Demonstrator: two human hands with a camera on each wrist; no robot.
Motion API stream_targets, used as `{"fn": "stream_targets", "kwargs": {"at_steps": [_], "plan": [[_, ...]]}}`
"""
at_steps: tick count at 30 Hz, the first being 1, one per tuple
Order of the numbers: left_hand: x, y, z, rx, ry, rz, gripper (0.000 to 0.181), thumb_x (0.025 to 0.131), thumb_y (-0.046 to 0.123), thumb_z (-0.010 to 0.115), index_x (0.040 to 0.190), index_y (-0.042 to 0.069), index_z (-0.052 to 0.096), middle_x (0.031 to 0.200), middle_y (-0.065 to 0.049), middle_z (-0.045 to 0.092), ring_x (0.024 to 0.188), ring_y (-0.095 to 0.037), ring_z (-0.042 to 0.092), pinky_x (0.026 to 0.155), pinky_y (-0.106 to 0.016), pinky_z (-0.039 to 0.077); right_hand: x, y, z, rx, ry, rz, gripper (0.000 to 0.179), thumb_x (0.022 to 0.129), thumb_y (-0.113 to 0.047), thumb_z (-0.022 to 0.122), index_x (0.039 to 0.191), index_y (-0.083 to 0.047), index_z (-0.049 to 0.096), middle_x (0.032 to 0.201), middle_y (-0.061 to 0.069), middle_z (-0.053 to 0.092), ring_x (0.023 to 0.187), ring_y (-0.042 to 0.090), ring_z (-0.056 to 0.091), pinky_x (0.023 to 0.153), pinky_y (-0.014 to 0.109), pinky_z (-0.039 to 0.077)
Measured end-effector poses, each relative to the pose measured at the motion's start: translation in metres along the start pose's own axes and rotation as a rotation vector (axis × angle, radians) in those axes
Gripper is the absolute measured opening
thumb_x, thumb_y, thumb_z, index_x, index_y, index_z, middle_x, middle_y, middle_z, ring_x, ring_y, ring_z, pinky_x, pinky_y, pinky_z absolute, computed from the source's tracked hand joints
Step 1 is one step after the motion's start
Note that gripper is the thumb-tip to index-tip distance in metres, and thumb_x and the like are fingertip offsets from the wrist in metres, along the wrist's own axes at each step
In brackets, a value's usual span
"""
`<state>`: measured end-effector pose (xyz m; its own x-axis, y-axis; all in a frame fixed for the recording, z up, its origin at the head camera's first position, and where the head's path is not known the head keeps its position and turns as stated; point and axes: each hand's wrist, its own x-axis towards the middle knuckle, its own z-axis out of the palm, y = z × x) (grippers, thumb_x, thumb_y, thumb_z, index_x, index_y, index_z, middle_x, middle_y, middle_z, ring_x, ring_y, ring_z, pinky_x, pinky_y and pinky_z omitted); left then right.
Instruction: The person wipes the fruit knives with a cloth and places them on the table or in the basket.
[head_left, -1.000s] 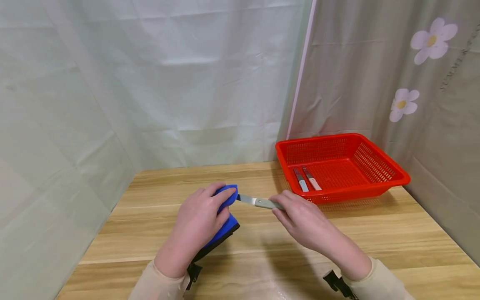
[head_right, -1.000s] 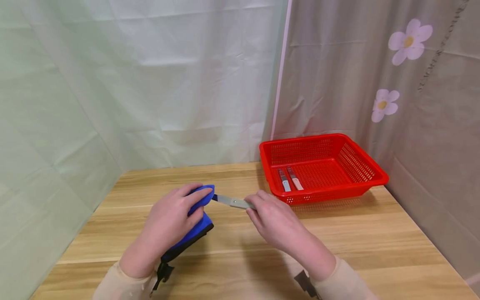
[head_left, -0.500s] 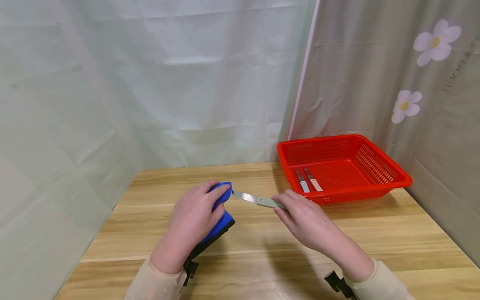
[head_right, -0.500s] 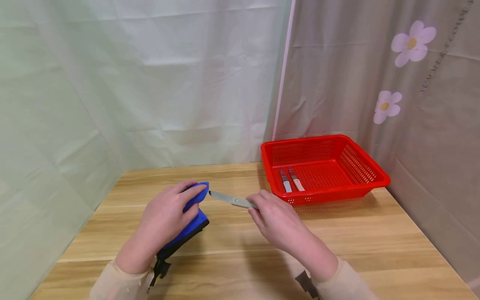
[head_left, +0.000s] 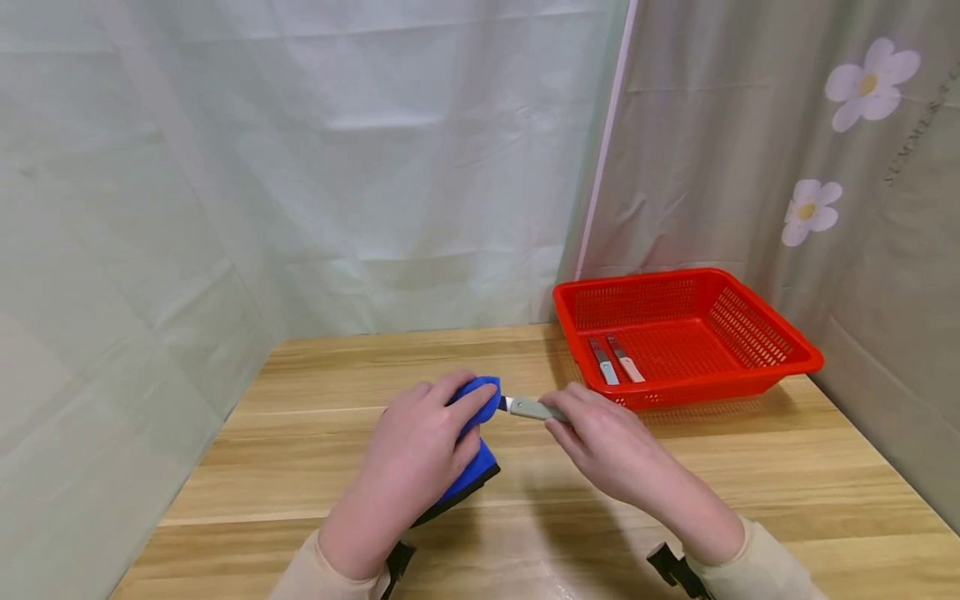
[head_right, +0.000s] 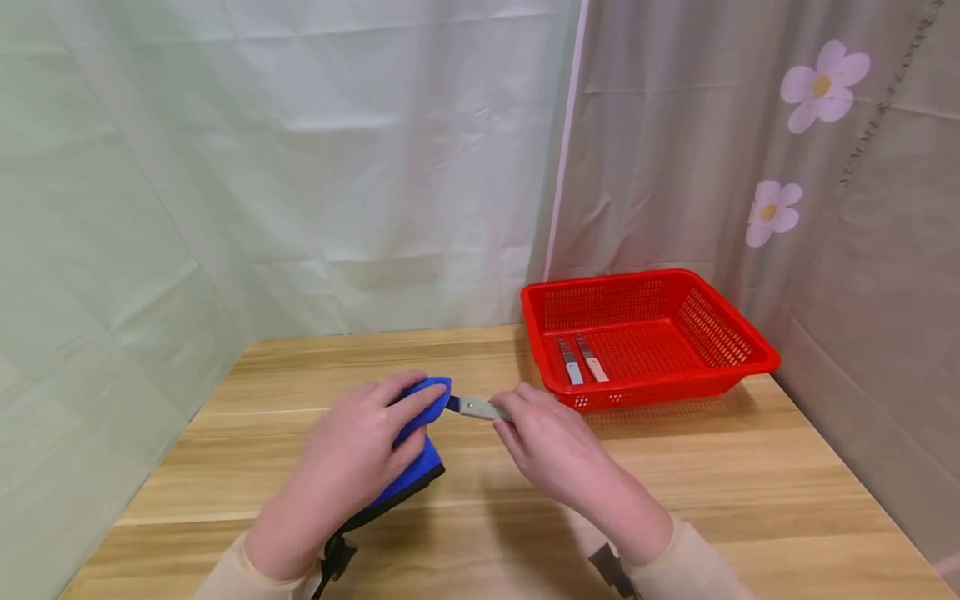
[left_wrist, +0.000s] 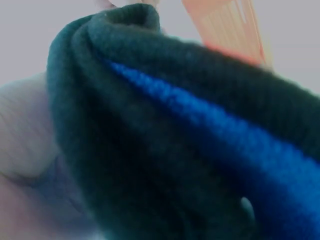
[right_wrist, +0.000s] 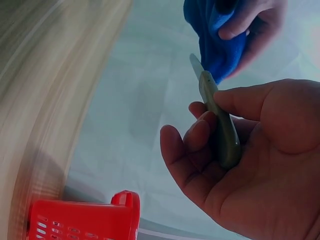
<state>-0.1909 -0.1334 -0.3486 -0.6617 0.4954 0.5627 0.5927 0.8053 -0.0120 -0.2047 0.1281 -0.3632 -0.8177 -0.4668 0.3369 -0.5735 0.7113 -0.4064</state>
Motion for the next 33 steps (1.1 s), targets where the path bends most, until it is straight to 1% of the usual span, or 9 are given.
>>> {"fn": "stream_targets", "kwargs": {"at_steps": [3,7,11,18,23,28,33], "plan": [[0.0,0.007,0.002,-0.006,-0.006,0.022,0.045,0.091,0.017,0.09,0.134,0.016,0.08,0.132,-0.014,0.074,0.089,-0.032,0.073,0.08,-0.045,0.065,-0.001,0.0,0.001,0.001,0.004,-0.015,0.021,0.103,-0.01,0.078,0.124,-0.011,0.076,0.093,-0.01,0.056,0.077,0.008,0.051,0.062,0.026,0.047],[-0.001,0.011,0.005,-0.006,-0.013,0.04,0.045,0.09,0.018,0.09,0.134,0.016,0.081,0.132,-0.013,0.074,0.088,-0.031,0.073,0.081,-0.046,0.065,-0.001,0.0,0.001,0.004,-0.001,-0.026,0.02,0.103,-0.011,0.078,0.123,-0.01,0.075,0.094,-0.009,0.057,0.078,0.008,0.052,0.063,0.025,0.047],[-0.001,0.012,0.007,-0.005,-0.012,0.033,0.044,0.091,0.017,0.09,0.133,0.017,0.081,0.132,-0.013,0.074,0.089,-0.03,0.073,0.08,-0.045,0.064,-0.002,0.0,0.001,-0.003,0.004,-0.038,0.02,0.103,-0.011,0.078,0.123,-0.011,0.075,0.095,-0.009,0.058,0.078,0.008,0.052,0.064,0.025,0.047],[-0.002,0.011,0.008,-0.007,-0.018,0.015,0.044,0.091,0.017,0.09,0.134,0.017,0.081,0.133,-0.012,0.074,0.09,-0.03,0.072,0.079,-0.045,0.064,-0.002,0.001,0.001,-0.006,0.008,-0.04,0.02,0.104,-0.012,0.078,0.124,-0.011,0.075,0.096,-0.009,0.059,0.079,0.008,0.052,0.064,0.025,0.047],[-0.002,0.009,0.007,-0.005,-0.032,-0.009,0.045,0.091,0.017,0.09,0.135,0.018,0.081,0.134,-0.011,0.074,0.092,-0.031,0.073,0.08,-0.047,0.065,-0.002,0.001,0.0,-0.006,0.009,-0.04,0.02,0.104,-0.012,0.077,0.124,-0.011,0.075,0.096,-0.01,0.059,0.079,0.008,0.052,0.065,0.026,0.048],[-0.002,0.005,0.006,0.003,-0.048,-0.03,0.046,0.091,0.017,0.09,0.135,0.019,0.08,0.135,-0.011,0.073,0.092,-0.031,0.073,0.077,-0.046,0.064,-0.002,0.001,0.0,0.0,0.005,-0.032,0.02,0.105,-0.012,0.077,0.125,-0.012,0.075,0.096,-0.01,0.059,0.079,0.008,0.052,0.065,0.026,0.048],[-0.001,0.0,0.005,-0.008,-0.047,-0.044,0.045,0.091,0.016,0.09,0.135,0.017,0.08,0.134,-0.013,0.073,0.091,-0.031,0.072,0.078,-0.046,0.064,-0.002,0.002,-0.001,0.002,0.011,-0.03,0.02,0.104,-0.011,0.077,0.124,-0.012,0.075,0.097,-0.01,0.06,0.08,0.008,0.052,0.066,0.026,0.048]]}}
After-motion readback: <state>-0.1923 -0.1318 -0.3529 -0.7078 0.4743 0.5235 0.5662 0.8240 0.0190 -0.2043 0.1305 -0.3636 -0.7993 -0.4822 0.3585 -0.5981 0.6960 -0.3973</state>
